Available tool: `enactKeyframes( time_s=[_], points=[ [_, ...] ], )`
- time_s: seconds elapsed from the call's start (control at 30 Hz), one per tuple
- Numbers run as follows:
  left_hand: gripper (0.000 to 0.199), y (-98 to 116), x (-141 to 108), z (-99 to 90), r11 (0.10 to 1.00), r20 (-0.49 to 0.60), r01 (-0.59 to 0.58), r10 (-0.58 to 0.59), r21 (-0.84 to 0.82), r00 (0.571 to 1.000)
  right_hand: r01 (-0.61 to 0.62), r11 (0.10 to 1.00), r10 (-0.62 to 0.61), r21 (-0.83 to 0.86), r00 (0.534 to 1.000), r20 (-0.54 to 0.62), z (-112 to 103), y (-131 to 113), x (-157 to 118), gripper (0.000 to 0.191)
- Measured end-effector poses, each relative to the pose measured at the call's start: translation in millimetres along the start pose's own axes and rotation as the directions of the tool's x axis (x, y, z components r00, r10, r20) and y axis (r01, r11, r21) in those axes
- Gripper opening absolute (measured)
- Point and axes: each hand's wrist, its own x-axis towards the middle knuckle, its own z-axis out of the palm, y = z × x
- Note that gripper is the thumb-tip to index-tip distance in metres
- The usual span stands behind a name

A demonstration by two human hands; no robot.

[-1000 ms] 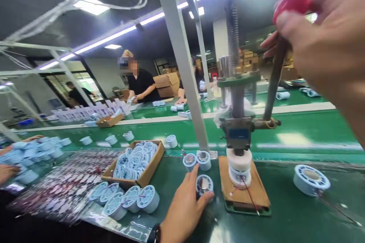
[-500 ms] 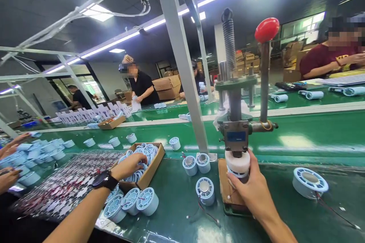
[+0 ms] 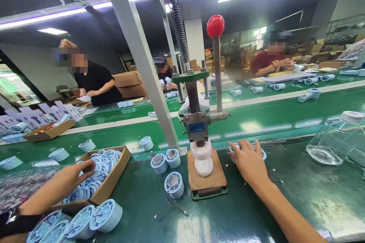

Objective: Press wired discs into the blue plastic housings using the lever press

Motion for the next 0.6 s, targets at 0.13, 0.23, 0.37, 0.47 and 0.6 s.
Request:
enactKeyframes(
  time_s=[0.13,0.23,0.37,0.47,0.6],
  points=[
    [0.031,58,-34,0.7,0.998,-0.383,-0.055,0.048,-0.008,0.923,-0.009,0.999,0.006,-0.043,0.996,-0.086,-20,-21,-16,0.037],
    [0.016,135,-72,36.3,0.920,-0.471,-0.357,0.247,-0.160,0.847,0.111,0.988,-0.103,0.104,0.992,-0.073,-23,-94,-35,0.033],
    [0.028,199,-113,97.4,0.882,-0.304,-0.288,0.177,-0.374,0.936,0.187,0.909,-0.269,0.372,0.946,0.181,-2,-188,-49,0.039],
    [0.032,203,-127,119.8,0.897,-0.132,-0.094,0.041,-0.432,0.990,0.082,0.898,-0.244,0.433,0.910,0.335,14,-207,-55,0.037],
    [0.032,196,-131,126.8,0.881,-0.084,0.003,-0.049,-0.473,0.995,0.179,0.851,-0.355,0.494,0.889,0.289,13,-180,-80,0.035]
  ],
)
